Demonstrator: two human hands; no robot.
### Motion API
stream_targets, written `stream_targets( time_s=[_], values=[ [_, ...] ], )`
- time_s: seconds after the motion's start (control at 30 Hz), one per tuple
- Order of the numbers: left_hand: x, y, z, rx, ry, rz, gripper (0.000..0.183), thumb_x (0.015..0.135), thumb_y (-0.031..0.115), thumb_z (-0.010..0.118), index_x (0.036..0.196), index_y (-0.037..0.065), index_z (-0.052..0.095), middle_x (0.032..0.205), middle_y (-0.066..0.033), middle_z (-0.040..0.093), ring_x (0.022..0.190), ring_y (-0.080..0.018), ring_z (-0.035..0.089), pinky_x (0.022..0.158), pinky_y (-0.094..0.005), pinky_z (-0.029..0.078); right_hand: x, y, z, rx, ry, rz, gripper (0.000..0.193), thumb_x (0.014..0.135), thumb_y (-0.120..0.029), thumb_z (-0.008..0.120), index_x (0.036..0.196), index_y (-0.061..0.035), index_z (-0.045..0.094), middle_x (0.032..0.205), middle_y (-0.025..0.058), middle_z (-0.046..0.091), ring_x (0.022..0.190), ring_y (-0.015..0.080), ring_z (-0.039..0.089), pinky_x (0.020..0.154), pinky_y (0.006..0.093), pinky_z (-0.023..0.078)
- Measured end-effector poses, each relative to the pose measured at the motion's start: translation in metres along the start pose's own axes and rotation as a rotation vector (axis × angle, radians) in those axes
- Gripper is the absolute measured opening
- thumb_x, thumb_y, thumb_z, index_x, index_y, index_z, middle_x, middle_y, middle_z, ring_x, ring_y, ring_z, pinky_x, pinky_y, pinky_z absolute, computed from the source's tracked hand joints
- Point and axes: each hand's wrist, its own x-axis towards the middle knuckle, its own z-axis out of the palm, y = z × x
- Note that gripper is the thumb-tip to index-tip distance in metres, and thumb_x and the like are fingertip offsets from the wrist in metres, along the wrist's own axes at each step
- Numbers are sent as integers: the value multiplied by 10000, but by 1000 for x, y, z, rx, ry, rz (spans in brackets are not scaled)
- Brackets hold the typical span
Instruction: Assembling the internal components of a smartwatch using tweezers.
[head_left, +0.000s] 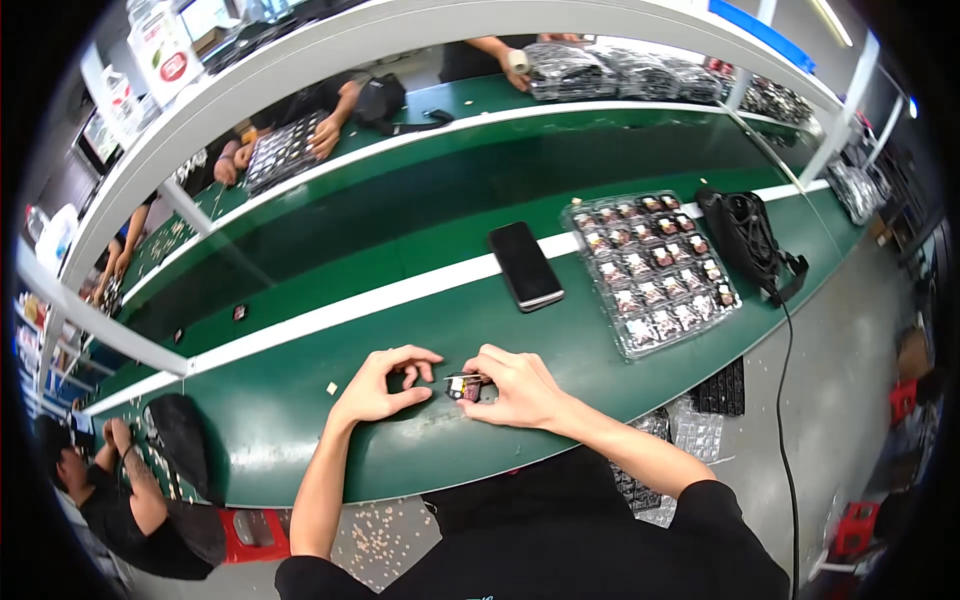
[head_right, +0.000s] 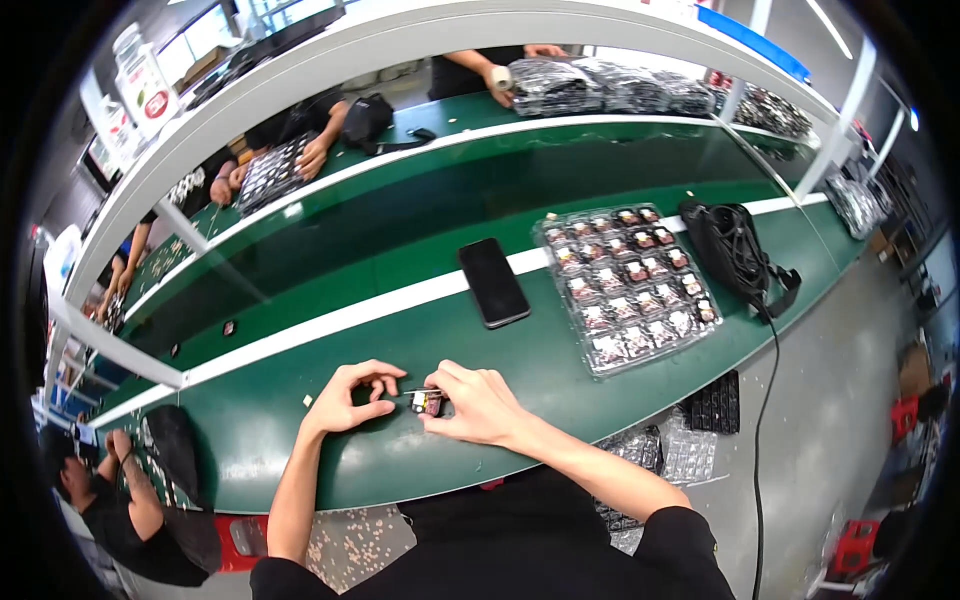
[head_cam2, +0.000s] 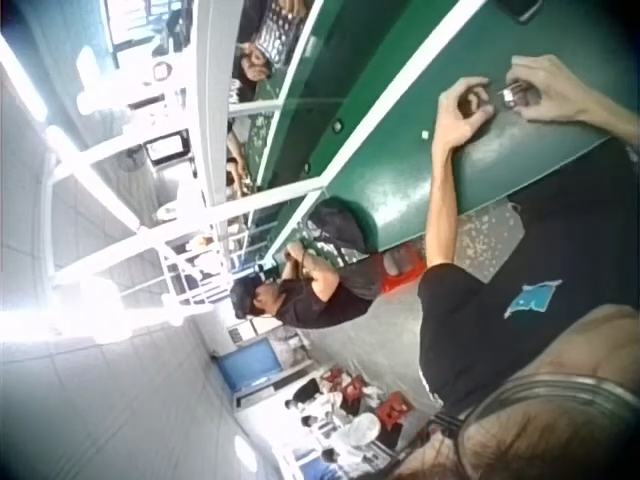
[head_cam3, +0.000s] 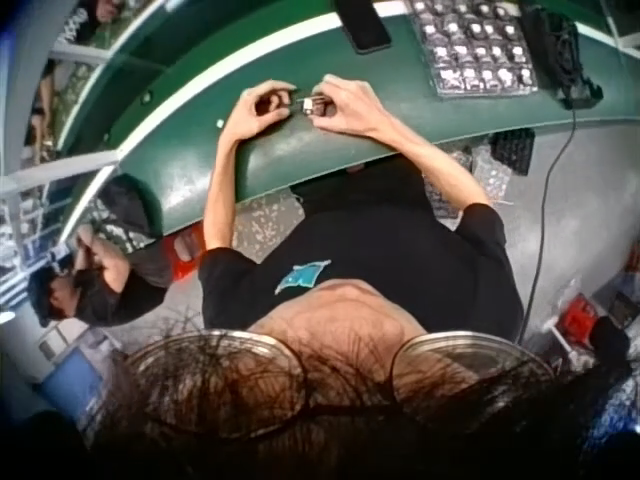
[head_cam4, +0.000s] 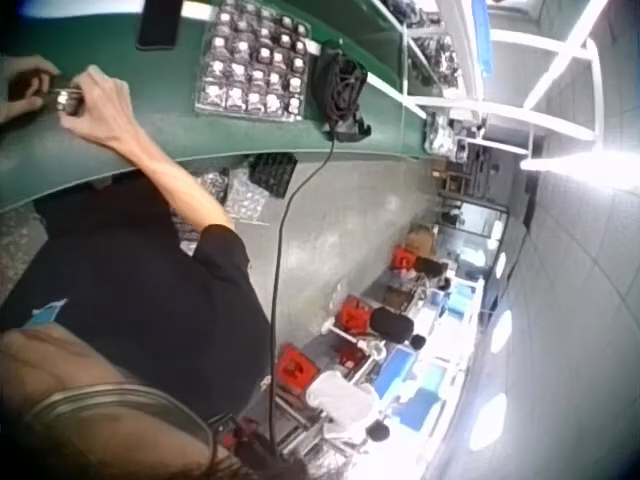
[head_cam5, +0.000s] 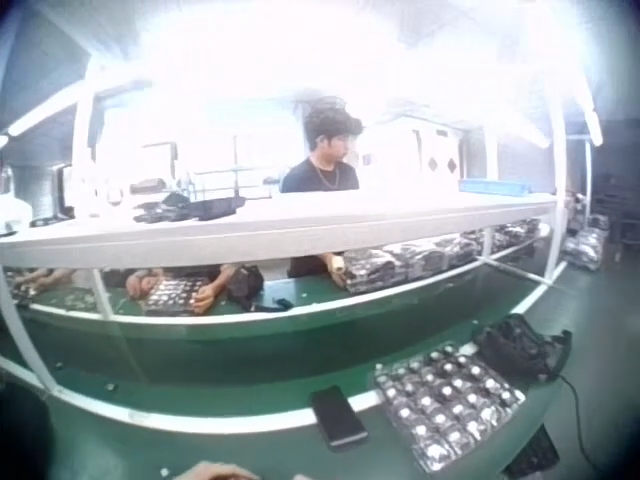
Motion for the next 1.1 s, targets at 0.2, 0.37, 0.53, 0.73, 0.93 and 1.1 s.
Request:
stream_targets(
  time_s=[0.2,0.37,0.53,0.73,0.93,1.1],
  values=[
    [-1,-12,-38,367,446,89,262,881,-20,812,1139,4,772,1049,-100,739,904,-193,690,866,-324,559,-39,-8,-98,-128,296,93,404,819,-298,931,1100,-61,763,938,73,689,746,283,740,642,426,571],
    [-20,-68,-136,1085,794,-159,554,974,267,819,1470,91,645,1554,-161,591,1447,-378,547,1226,-512,394,-50,57,-203,-512,543,436,407,825,-314,939,1086,-38,794,886,87,694,798,263,721,720,416,573],
    [-42,-130,-211,1049,969,-533,658,1089,501,685,1580,77,572,1618,-187,561,1517,-388,506,1248,-562,386,-51,127,-244,-760,608,591,436,871,-411,885,1076,-35,800,1029,129,765,945,366,778,842,490,615],
    [-40,-153,-200,1234,1091,-435,458,1046,178,729,1482,96,615,1553,-119,585,1499,-369,494,1200,-557,421,-57,133,-247,-857,621,680,444,865,-434,891,1051,-39,809,1003,136,764,928,375,786,834,501,624],
    [-52,-155,-213,916,1132,-628,432,1060,137,708,1475,80,604,1467,-152,623,1385,-369,558,1130,-537,471,-43,89,-236,-639,630,569,386,889,-373,888,1078,-42,832,878,102,734,773,301,743,722,447,578],
    [-67,-155,-216,896,1197,-469,431,1076,46,647,1502,42,580,1427,-195,623,1317,-397,567,1114,-509,484,-24,35,-193,-397,497,421,333,898,-327,886,1037,-32,820,781,82,681,701,284,701,661,425,549]
  ],
)
